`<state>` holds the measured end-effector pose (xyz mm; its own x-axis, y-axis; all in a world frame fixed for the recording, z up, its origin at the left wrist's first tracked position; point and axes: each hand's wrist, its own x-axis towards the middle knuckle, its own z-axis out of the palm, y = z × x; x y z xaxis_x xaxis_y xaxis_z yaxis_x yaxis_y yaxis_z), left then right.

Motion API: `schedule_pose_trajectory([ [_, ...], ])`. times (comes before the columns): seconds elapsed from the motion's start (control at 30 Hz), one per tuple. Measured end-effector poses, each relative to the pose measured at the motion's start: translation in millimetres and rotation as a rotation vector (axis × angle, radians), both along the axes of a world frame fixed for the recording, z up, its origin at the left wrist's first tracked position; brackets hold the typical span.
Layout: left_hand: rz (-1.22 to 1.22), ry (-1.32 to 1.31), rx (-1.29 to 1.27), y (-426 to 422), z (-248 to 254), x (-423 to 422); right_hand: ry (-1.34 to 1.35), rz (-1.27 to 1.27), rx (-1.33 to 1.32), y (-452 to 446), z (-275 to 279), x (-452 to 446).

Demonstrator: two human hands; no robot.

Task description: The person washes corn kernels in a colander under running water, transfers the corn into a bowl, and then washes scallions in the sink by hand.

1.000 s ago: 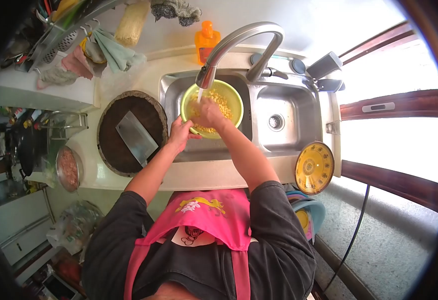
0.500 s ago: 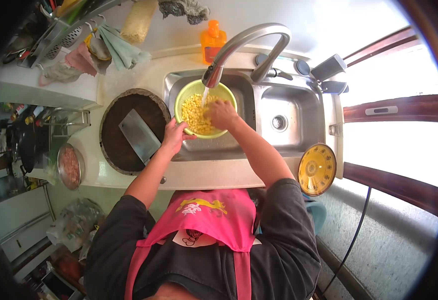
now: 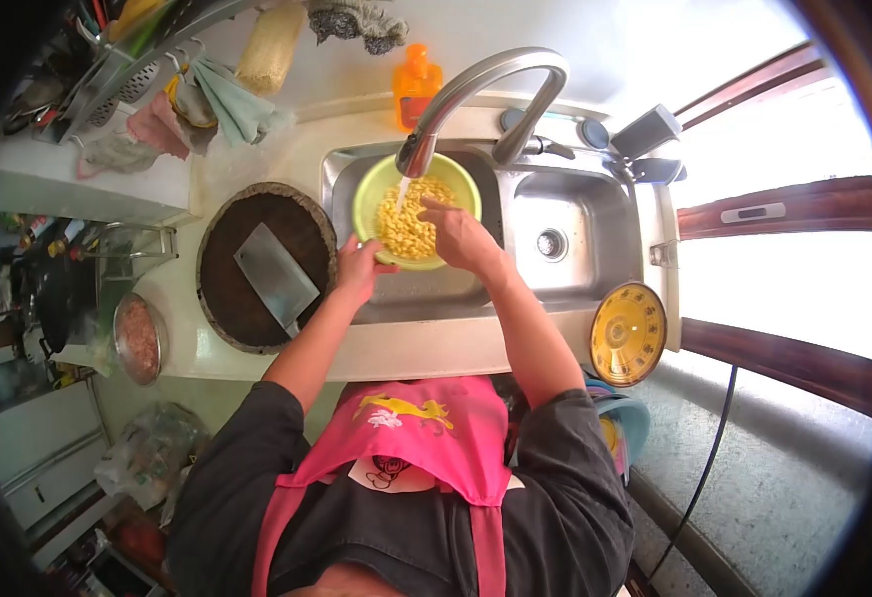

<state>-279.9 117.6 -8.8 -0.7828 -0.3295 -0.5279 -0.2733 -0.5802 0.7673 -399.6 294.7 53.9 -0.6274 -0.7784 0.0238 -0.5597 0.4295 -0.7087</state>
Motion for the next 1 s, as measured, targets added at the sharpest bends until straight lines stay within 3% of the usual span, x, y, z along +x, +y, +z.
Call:
schedule_pose_trajectory([
  [0.17,-0.008,-0.024,-0.051,8.1,-0.6,8.4,-0.088,-0.124,-0.038,11.7,-3.2,4.0],
  [0.2,-0.017,-0.011,-0.057,7.6,0.1,2.4,0.035,-0.109,-0.133,14.5,-21.6,-1.3],
  [0.3,0.004,-0.018,-0.053,10.9,7.3,5.3,-0.133,-0.289,0.315,5.5,-26.8,-15.9],
  [0.33,-0.006,-0.016,-0.065,14.0,12.0,9.4,-0.176,-0.382,0.229,-4.7,-47.3,-22.9],
  [0.43,-0.046,-0.009,-0.078,20.6,15.2,8.8,0.182,-0.331,0.114,-46.2,-80.6,-13.5],
  [0.53,-0.06,-0.039,-0.08,10.3,17.7,3.4,0.133,0.152,0.211,-52.4,-85.1,10.0],
  [0.63,-0.047,-0.052,-0.055,-7.7,9.9,12.5,0.195,0.395,0.438,-28.5,-71.1,-1.3],
  [0.67,-0.044,-0.048,-0.041,-9.9,4.7,15.0,0.2,0.338,0.551,-29.2,-63.6,-9.0],
  [0.77,-0.006,-0.055,0.028,6.9,11.4,19.0,0.395,-0.037,0.37,-53.6,-111.9,-10.3],
  [0.9,-0.04,-0.056,-0.019,-7.1,0.6,14.6,0.084,0.381,0.261,-52.3,-93.7,7.7],
  [0.93,-0.028,-0.044,-0.037,-14.9,4.8,16.2,0.1,0.341,0.391,-42.0,-77.5,4.7],
  [1.0,0.003,-0.026,-0.005,-17.7,12.5,20.9,0.178,0.334,0.333,-40.2,-71.2,2.0],
])
